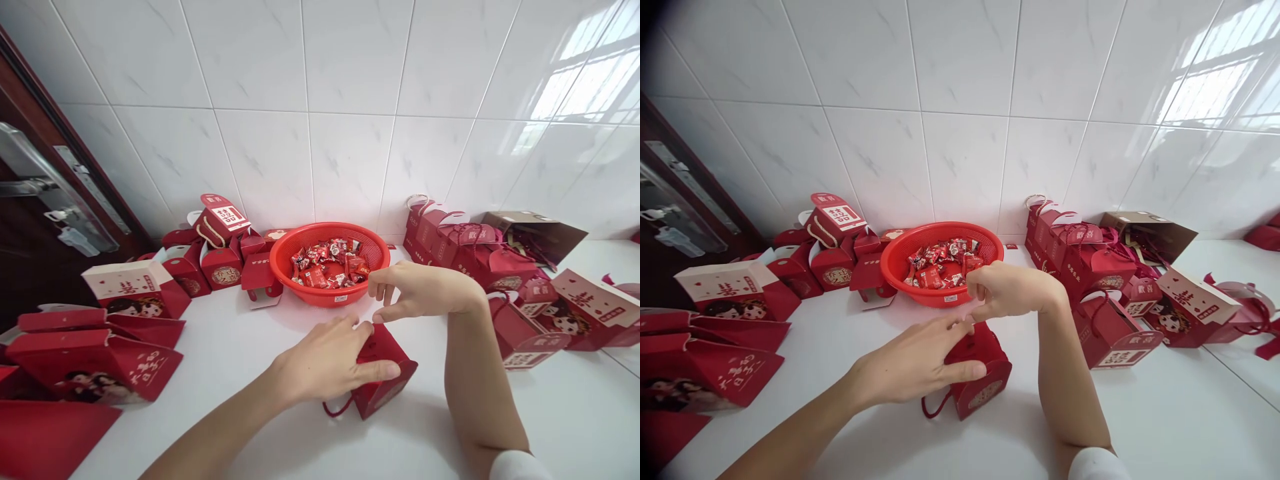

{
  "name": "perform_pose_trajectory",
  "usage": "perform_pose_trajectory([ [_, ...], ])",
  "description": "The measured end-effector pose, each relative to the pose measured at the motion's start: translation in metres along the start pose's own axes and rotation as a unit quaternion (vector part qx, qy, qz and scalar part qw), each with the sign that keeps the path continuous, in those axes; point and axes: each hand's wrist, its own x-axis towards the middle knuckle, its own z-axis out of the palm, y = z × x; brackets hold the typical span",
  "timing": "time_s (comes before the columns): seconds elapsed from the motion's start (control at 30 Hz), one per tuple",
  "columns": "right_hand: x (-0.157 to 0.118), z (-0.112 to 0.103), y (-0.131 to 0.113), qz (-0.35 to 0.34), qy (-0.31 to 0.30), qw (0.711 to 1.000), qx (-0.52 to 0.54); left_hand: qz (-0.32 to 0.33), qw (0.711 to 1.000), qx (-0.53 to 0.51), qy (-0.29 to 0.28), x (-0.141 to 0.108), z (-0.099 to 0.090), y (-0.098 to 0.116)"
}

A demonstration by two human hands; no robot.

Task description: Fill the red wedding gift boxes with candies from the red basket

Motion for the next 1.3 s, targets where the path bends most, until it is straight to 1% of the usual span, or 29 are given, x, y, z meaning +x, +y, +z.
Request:
perform_pose_trajectory([
  [0.07,0.0,0.0,-0.003,0.011,-0.001,1.0,0.001,0.0,1.0,0.013,-0.003,0.002,0.004,-0.002],
  [0.17,0.001,0.0,-0.002,0.013,-0.003,1.0,0.018,-0.001,1.0,0.02,-0.016,0.005,0.005,-0.008],
  [0.23,0.003,0.001,0.002,0.009,-0.004,1.0,0.029,-0.007,1.0,0.005,-0.03,0.006,0.003,-0.011],
  [0.3,0.005,0.004,0.01,0.007,-0.018,0.999,0.043,-0.012,0.999,-0.015,-0.04,0.008,0.001,-0.012],
  [0.37,0.006,0.009,0.021,0.019,-0.05,0.997,0.057,-0.01,0.998,-0.031,-0.047,0.009,-0.001,-0.013],
  [0.43,0.007,0.015,0.034,0.048,-0.1,0.992,0.066,-0.009,0.998,-0.041,-0.049,0.011,-0.003,-0.013],
  [0.53,0.006,0.026,0.05,0.082,-0.16,0.98,0.084,-0.025,0.997,-0.048,-0.057,0.011,-0.007,-0.015],
  [0.67,0.009,0.038,0.059,0.076,-0.191,0.97,0.131,-0.017,0.996,-0.06,-0.055,0.01,-0.014,-0.021],
  [0.73,0.012,0.043,0.062,0.064,-0.191,0.967,0.158,-0.014,0.997,-0.066,-0.047,0.009,-0.016,-0.025],
  [0.87,0.021,0.052,0.071,0.042,-0.179,0.956,0.228,-0.04,0.996,-0.07,-0.042,0.01,-0.017,-0.032],
  [0.97,0.025,0.059,0.08,0.031,-0.185,0.936,0.297,-0.053,0.994,-0.082,-0.051,0.013,-0.016,-0.035],
  [1.07,0.029,0.063,0.084,0.019,-0.183,0.915,0.359,-0.046,0.993,-0.091,-0.06,0.016,-0.016,-0.037],
  [1.3,0.033,0.066,0.081,-0.021,-0.127,0.878,0.461,-0.041,0.993,-0.094,-0.054,0.019,-0.017,-0.038],
])
